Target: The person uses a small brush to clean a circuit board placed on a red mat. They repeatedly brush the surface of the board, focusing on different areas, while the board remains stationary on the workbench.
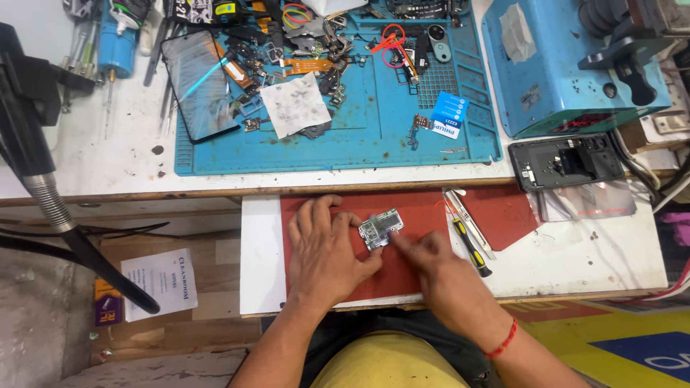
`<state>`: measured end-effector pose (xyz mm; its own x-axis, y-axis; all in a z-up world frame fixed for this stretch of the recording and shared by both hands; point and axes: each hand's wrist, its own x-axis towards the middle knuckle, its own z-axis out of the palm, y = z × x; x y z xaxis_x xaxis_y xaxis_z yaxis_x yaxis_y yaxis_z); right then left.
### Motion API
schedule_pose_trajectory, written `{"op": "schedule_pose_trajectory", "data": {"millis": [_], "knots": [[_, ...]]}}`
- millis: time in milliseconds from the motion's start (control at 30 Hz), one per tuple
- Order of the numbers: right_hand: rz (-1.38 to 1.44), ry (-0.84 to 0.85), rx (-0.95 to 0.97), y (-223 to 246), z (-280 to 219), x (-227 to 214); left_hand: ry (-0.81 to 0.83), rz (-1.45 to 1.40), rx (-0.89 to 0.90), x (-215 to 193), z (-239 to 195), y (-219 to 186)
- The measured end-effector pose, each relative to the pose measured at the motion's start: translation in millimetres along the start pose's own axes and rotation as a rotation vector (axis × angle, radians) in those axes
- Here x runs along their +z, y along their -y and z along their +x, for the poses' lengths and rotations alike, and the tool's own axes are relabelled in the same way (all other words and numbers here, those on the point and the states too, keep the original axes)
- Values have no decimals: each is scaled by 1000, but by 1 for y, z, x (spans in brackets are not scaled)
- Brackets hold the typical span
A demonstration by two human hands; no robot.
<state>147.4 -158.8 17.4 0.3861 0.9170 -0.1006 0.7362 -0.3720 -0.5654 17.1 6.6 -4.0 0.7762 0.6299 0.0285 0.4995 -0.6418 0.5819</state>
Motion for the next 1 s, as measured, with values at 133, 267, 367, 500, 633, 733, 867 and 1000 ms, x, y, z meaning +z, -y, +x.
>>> {"op": "schedule_pose_trajectory", "data": {"millis": [133,267,367,500,633,733,867,1000], "knots": [[39,-5,100,-2,1,-2,6,-5,-18,-1,0,-2],[1,80,147,1,3,-4,12,5,-29,-5,0,-3],[12,25,181,-1,6,-5,-2,9,-20,-4,0,-2],[29,73,46,3,0,-1,-43,15,10,-2,-2,-1],[-25,-37,138,-3,5,-5,-67,23,30,2,-6,0],[-63,-1,95,1,3,-2,-114,32,63,1,-8,3],[-128,58,127,-4,-9,-10,-131,12,99,2,-10,4],[-115,-45,63,-4,-9,-10,-165,0,123,1,-12,5]]}}
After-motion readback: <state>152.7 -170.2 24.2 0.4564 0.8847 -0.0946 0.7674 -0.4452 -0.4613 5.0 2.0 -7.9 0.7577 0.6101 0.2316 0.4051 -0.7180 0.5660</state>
